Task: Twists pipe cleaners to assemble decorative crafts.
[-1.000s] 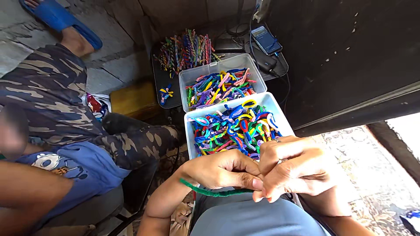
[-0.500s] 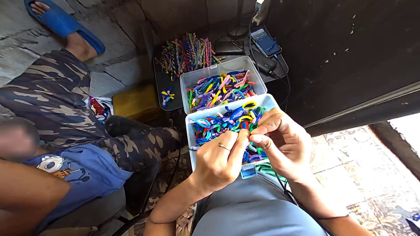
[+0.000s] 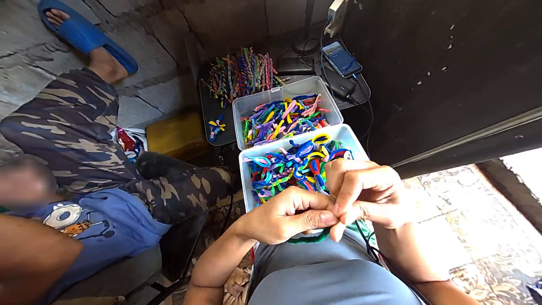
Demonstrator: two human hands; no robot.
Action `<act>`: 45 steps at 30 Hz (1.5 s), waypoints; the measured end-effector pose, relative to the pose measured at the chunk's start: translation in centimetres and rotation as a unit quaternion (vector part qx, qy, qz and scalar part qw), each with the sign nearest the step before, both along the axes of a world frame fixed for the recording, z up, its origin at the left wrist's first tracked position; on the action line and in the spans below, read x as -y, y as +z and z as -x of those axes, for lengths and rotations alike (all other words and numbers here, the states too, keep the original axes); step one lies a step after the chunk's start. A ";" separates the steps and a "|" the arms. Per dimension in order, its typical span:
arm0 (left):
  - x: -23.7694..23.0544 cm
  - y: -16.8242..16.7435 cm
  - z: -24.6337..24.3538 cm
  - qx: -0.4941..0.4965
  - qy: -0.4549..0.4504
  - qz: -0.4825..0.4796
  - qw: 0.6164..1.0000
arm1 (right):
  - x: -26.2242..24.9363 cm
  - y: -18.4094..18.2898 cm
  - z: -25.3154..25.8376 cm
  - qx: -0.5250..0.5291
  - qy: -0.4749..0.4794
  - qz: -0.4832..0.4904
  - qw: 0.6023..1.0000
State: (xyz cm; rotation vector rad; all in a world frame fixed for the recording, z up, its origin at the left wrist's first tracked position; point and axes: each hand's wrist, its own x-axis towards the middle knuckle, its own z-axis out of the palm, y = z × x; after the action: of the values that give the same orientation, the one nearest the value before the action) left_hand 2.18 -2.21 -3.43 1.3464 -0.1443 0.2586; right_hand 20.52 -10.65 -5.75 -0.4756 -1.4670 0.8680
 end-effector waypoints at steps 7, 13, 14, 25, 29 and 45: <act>1.6 -1.8 -1.0 0.009 0.476 -0.589 0.652 | 0.2 -0.4 1.9 0.134 -0.356 0.005 0.925; 1.5 -1.3 -1.2 -0.034 0.439 -0.505 0.742 | 0.0 -0.4 2.4 0.065 -0.345 0.063 0.934; 1.2 -1.0 -0.9 -0.032 0.397 -0.437 0.807 | 0.0 -0.2 2.1 0.027 -0.295 0.093 0.950; 0.2 0.3 -0.5 -0.047 0.098 0.013 0.994 | -0.5 -0.7 0.7 -0.085 -0.086 0.048 0.992; 2.0 -0.6 -1.4 -0.031 0.427 -0.496 0.755 | -0.2 -0.5 1.8 0.014 -0.300 0.036 0.953; 0.8 -0.1 -0.5 -0.006 0.167 -0.106 0.980 | 0.0 -0.2 0.8 -0.042 -0.148 0.043 0.987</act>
State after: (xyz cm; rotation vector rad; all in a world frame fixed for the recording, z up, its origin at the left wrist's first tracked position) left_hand 2.72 -3.02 -3.51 1.5819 0.0694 0.5300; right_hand 19.72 -10.63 -5.98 -0.6948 -1.2462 0.7075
